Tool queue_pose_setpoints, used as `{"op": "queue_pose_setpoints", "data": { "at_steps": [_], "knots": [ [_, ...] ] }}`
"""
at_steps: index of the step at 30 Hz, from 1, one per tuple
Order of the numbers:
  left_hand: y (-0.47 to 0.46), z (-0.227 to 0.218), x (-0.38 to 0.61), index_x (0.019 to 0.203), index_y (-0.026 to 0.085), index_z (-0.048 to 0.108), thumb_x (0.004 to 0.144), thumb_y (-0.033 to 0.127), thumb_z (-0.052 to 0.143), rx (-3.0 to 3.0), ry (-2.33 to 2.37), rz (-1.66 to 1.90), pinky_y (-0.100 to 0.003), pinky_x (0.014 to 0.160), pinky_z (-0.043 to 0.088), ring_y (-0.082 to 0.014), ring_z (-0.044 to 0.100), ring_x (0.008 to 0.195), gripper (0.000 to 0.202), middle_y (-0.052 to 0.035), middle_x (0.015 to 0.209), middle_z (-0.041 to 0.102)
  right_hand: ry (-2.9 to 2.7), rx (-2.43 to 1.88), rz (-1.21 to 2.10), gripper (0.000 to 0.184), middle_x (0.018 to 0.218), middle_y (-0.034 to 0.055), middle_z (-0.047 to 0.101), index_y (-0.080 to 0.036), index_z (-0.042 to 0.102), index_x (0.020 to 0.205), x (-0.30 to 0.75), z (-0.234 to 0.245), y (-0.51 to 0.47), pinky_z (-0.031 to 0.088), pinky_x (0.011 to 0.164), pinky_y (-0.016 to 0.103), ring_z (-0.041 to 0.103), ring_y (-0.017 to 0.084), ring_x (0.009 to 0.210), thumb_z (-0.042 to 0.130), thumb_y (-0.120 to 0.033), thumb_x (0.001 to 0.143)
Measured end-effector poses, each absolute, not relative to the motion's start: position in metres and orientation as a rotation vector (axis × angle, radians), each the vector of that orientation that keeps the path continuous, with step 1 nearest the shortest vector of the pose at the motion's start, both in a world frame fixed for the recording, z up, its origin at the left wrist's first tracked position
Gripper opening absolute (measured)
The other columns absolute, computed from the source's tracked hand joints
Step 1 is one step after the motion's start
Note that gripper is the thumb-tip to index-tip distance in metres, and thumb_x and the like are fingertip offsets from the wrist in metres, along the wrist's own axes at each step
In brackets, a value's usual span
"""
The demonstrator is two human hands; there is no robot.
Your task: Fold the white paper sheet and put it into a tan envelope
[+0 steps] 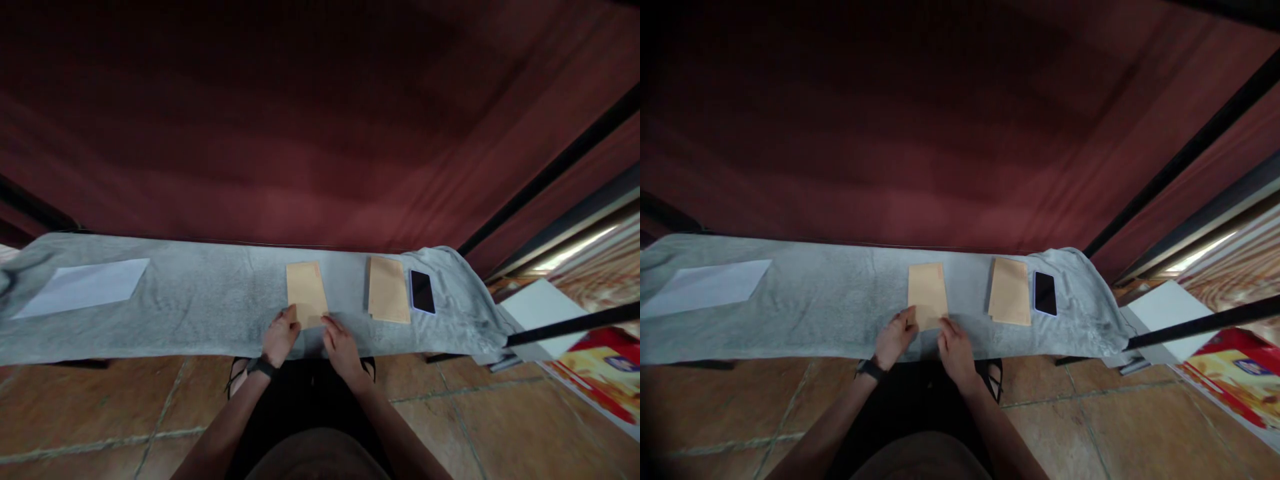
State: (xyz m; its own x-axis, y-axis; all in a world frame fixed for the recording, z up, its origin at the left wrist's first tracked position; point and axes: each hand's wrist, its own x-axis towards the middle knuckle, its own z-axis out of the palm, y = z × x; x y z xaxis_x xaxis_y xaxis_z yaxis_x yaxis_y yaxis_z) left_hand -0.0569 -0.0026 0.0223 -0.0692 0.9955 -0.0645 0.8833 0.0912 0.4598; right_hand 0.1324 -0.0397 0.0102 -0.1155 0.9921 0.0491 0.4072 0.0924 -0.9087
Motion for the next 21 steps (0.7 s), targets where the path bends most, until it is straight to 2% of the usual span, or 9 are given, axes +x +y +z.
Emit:
{"op": "queue_pose_setpoints", "data": {
  "at_steps": [2,3,5,7,12,21],
  "knots": [
    [-0.002,0.024,-0.053,0.138,0.018,0.056,0.091,0.022,0.050,2.047,2.055,0.423,-0.037,0.097,0.049,-0.0252,0.064,0.112,0.047,-0.0134,0.123,0.066,-2.001,-1.359,0.629,0.043,0.149,0.0080,0.053,-0.022,0.056,0.140,0.135,0.007,-0.042,0.031,0.121,0.049,0.047,0.024,0.139,0.049,-0.027,0.098],
    [0.001,0.023,-0.049,0.139,0.018,0.054,0.094,0.024,0.047,2.148,2.030,0.445,-0.040,0.102,0.046,-0.0266,0.059,0.121,0.046,-0.0148,0.131,0.062,-2.131,-1.346,0.471,0.046,0.152,0.0086,0.049,-0.021,0.051,0.144,0.136,0.004,-0.043,0.028,0.122,0.049,0.045,0.024,0.141,0.049,-0.027,0.099],
    [0.012,0.016,-0.041,0.144,0.016,0.049,0.098,0.030,0.040,2.321,1.927,0.491,-0.043,0.112,0.038,-0.0279,0.045,0.138,0.049,-0.0150,0.148,0.051,-2.238,-1.360,0.284,0.049,0.154,0.0104,0.046,-0.017,0.046,0.148,0.134,-0.005,-0.045,0.027,0.123,0.049,0.044,0.025,0.142,0.049,-0.030,0.100],
    [0.030,0.005,-0.033,0.148,0.014,0.043,0.101,0.037,0.034,2.423,1.839,0.474,-0.046,0.119,0.030,-0.0282,0.032,0.148,0.054,-0.0141,0.158,0.040,-2.271,-1.371,0.174,0.052,0.153,0.0110,0.047,-0.016,0.044,0.149,0.133,-0.012,-0.045,0.026,0.123,0.047,0.044,0.024,0.141,0.049,-0.034,0.101],
    [0.086,-0.015,-0.022,0.155,0.013,0.032,0.101,0.041,0.023,2.493,1.769,0.361,-0.048,0.123,0.021,-0.0256,0.025,0.151,0.061,-0.0124,0.160,0.036,-2.283,-1.366,0.102,0.051,0.152,0.0091,0.049,-0.017,0.043,0.150,0.132,-0.016,-0.043,0.028,0.122,0.044,0.045,0.022,0.141,0.048,-0.034,0.102],
    [0.135,-0.011,-0.016,0.155,0.017,0.033,0.100,0.040,0.026,2.550,1.667,0.286,-0.046,0.125,0.015,-0.0229,0.023,0.152,0.060,-0.0082,0.161,0.035,-2.267,-1.360,0.166,0.044,0.150,0.0085,0.051,-0.017,0.049,0.145,0.133,-0.006,-0.041,0.033,0.120,0.045,0.047,0.022,0.139,0.042,-0.024,0.102]
  ]
}}
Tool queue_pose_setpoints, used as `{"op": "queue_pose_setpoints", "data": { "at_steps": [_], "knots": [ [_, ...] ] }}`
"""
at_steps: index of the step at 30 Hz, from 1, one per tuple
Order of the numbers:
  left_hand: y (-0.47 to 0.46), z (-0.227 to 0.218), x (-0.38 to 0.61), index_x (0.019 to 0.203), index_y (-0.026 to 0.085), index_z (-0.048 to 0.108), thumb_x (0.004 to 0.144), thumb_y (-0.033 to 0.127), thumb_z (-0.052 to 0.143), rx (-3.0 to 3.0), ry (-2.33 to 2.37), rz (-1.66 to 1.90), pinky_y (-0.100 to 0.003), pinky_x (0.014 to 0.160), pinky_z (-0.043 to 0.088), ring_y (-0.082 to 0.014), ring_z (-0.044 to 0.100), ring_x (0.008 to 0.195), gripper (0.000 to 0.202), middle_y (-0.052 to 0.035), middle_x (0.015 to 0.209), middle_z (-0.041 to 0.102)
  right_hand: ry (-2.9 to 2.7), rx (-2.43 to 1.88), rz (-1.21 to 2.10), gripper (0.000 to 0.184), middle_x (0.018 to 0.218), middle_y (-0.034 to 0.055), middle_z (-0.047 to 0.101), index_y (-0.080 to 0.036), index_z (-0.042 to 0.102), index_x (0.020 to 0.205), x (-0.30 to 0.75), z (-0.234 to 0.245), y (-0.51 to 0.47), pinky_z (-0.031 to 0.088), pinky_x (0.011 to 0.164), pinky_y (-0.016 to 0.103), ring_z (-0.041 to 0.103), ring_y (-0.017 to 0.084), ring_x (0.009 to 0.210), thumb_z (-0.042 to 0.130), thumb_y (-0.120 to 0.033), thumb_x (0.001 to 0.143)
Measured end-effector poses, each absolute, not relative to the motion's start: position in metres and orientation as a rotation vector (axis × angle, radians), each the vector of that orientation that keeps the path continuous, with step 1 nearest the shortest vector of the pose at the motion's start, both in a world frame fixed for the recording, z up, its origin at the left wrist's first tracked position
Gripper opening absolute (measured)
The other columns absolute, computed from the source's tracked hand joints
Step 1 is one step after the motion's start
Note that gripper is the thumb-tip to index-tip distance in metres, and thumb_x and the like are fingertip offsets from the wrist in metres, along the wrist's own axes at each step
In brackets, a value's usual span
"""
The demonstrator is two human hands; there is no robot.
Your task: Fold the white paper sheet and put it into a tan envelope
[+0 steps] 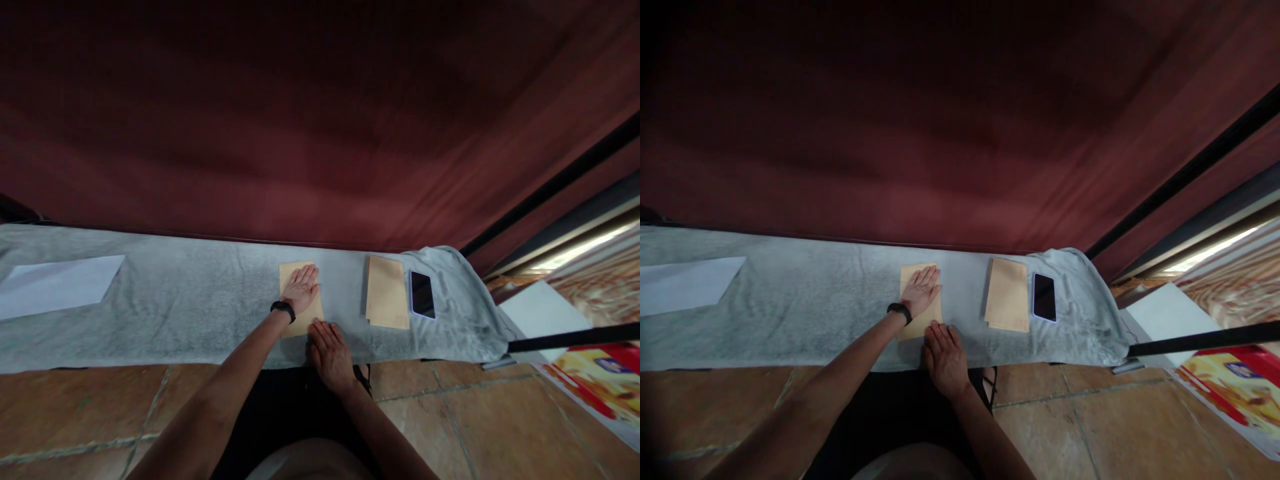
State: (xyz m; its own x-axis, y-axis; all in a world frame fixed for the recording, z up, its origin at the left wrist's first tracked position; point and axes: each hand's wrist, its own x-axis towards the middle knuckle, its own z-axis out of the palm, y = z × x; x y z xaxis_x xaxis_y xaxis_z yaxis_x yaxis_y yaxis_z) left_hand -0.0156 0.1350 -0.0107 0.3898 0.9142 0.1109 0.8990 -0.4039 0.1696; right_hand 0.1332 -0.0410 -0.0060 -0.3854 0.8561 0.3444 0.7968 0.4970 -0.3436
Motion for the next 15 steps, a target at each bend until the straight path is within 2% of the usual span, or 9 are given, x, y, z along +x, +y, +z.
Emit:
{"op": "queue_pose_setpoints", "data": {
  "at_steps": [11,15],
  "knots": [
    [0.077,-0.018,-0.026,0.155,0.015,0.032,0.102,0.040,0.025,2.690,1.386,0.304,-0.042,0.126,0.014,-0.0203,0.024,0.152,0.059,-0.0087,0.162,0.034,-2.135,-1.335,0.206,0.042,0.136,0.0146,0.061,-0.013,0.050,0.138,0.135,-0.010,-0.040,0.041,0.115,0.047,0.051,0.022,0.134,0.036,-0.017,0.099],
    [0.057,-0.014,-0.028,0.155,0.016,0.031,0.103,0.041,0.024,2.694,1.341,0.294,-0.042,0.126,0.013,-0.0191,0.023,0.152,0.059,-0.0084,0.162,0.032,-2.077,-1.393,0.224,0.044,0.140,0.0156,0.057,-0.013,0.045,0.142,0.134,-0.012,-0.039,0.044,0.113,0.045,0.048,0.023,0.137,0.036,-0.020,0.100]
  ]
}}
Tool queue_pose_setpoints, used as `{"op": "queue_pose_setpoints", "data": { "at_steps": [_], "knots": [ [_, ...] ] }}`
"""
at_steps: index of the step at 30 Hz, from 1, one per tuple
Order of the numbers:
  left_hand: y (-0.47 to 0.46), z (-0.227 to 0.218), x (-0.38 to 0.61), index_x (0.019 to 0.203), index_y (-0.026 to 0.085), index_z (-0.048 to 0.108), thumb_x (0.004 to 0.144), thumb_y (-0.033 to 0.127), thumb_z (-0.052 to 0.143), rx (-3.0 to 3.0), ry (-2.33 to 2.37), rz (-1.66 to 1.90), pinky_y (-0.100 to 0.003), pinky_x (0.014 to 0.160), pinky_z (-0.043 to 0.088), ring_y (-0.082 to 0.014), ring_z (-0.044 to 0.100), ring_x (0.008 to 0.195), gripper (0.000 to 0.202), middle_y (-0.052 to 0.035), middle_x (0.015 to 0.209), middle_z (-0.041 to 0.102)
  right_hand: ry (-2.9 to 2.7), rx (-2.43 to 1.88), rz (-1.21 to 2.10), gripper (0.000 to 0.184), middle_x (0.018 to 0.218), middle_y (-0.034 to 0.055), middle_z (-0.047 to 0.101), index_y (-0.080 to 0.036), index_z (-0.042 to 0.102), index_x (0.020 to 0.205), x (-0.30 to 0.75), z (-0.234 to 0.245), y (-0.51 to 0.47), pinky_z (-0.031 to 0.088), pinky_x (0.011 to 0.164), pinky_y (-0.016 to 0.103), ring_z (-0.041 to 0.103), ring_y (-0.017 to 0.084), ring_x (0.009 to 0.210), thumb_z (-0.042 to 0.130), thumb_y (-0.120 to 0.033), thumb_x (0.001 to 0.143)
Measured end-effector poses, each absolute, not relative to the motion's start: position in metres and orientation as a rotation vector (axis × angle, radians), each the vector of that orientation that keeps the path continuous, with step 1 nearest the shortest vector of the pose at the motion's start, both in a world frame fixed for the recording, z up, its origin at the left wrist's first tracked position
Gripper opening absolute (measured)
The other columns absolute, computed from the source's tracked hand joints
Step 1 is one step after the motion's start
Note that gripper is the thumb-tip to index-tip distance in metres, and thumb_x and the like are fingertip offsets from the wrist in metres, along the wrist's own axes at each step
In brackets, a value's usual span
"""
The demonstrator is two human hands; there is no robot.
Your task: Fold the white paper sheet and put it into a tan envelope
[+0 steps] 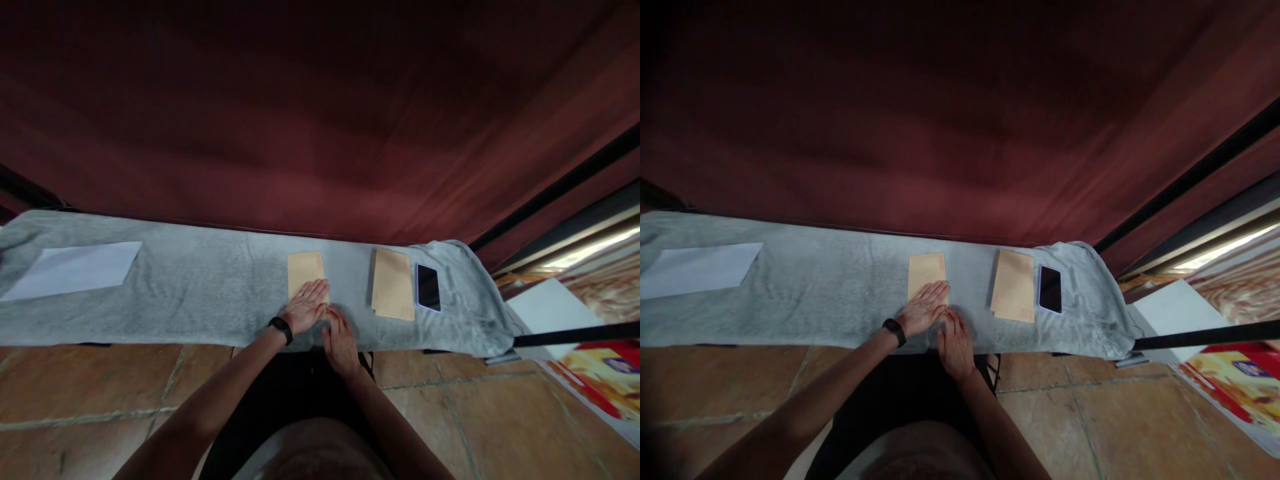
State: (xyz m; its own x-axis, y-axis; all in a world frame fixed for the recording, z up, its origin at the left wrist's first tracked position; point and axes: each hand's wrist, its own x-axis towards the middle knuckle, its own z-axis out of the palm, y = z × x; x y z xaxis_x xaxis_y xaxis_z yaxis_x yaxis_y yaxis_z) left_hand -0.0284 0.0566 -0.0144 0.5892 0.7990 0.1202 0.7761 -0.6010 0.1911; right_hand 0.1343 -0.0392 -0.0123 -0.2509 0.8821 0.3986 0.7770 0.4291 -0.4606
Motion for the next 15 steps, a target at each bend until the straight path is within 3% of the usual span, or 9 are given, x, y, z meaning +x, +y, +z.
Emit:
{"op": "queue_pose_setpoints", "data": {
  "at_steps": [8,15],
  "knots": [
    [0.022,-0.003,-0.034,0.153,0.017,0.035,0.103,0.040,0.030,2.712,1.227,0.272,-0.041,0.126,0.011,-0.0191,0.021,0.152,0.056,-0.0078,0.161,0.036,-2.136,-1.420,0.234,0.052,0.154,0.0148,0.044,-0.011,0.031,0.154,0.137,-0.014,-0.042,0.038,0.116,0.043,0.035,0.022,0.146,0.030,-0.027,0.104],
    [-0.003,0.000,-0.038,0.154,0.013,0.033,0.100,0.040,0.038,2.717,1.151,0.284,-0.041,0.126,0.013,-0.0198,0.022,0.152,0.061,-0.0112,0.160,0.036,-2.182,-1.416,0.220,0.053,0.156,0.0120,0.042,-0.012,0.030,0.155,0.139,-0.011,-0.044,0.034,0.118,0.040,0.034,0.020,0.147,0.028,-0.028,0.105]
  ]
}}
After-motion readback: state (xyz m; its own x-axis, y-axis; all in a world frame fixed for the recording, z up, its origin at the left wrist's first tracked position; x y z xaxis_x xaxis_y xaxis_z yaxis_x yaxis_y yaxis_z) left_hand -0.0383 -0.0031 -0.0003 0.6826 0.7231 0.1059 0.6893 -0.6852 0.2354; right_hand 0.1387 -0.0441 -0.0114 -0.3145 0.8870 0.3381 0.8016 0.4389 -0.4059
